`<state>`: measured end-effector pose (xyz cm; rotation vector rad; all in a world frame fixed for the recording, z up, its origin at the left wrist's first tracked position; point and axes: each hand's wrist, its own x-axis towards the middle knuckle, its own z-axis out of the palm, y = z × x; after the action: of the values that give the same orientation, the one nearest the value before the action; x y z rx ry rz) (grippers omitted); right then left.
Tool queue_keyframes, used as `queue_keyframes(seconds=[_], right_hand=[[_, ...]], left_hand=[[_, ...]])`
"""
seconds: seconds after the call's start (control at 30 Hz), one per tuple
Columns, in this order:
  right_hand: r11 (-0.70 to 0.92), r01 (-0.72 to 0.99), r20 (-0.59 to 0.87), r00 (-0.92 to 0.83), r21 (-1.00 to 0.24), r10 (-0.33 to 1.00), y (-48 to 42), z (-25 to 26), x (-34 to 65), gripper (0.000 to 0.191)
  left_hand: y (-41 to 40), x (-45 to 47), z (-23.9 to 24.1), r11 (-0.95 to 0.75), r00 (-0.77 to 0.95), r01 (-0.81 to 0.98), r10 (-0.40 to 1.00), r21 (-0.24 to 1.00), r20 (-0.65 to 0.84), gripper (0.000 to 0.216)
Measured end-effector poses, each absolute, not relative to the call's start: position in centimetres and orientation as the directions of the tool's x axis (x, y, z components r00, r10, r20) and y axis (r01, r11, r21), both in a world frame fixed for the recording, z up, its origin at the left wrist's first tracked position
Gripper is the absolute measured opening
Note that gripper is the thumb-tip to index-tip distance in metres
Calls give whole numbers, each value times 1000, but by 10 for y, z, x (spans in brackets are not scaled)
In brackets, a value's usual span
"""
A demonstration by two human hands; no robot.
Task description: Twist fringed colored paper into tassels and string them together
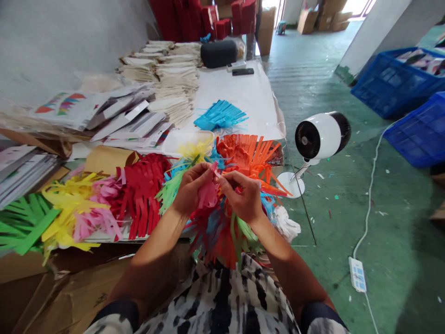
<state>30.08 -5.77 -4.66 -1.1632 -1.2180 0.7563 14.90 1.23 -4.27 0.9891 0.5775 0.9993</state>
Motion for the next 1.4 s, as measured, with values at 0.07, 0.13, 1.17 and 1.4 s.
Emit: queue_keyframes(seconds=[0.07, 0.13, 1.17, 1.4], right_hand=[[293, 151, 320, 215, -944, 923, -59, -46, 301, 21], [291, 159, 320, 212, -944, 923, -58, -46, 301, 21], [252, 172, 294, 288, -952, 912, -59, -54, 308, 22], [318, 260, 383, 262, -912, 886, -65, -62, 317, 14]], left_hand=[[13, 149, -42, 241, 465, -422, 885, 874, -19, 24], [12, 149, -41, 263, 467, -415, 883, 871, -44, 27], [-4, 145, -32, -429, 418, -35, 814, 902, 403, 12], [-16, 141, -20, -517, 450, -61, 749, 854, 486, 8]])
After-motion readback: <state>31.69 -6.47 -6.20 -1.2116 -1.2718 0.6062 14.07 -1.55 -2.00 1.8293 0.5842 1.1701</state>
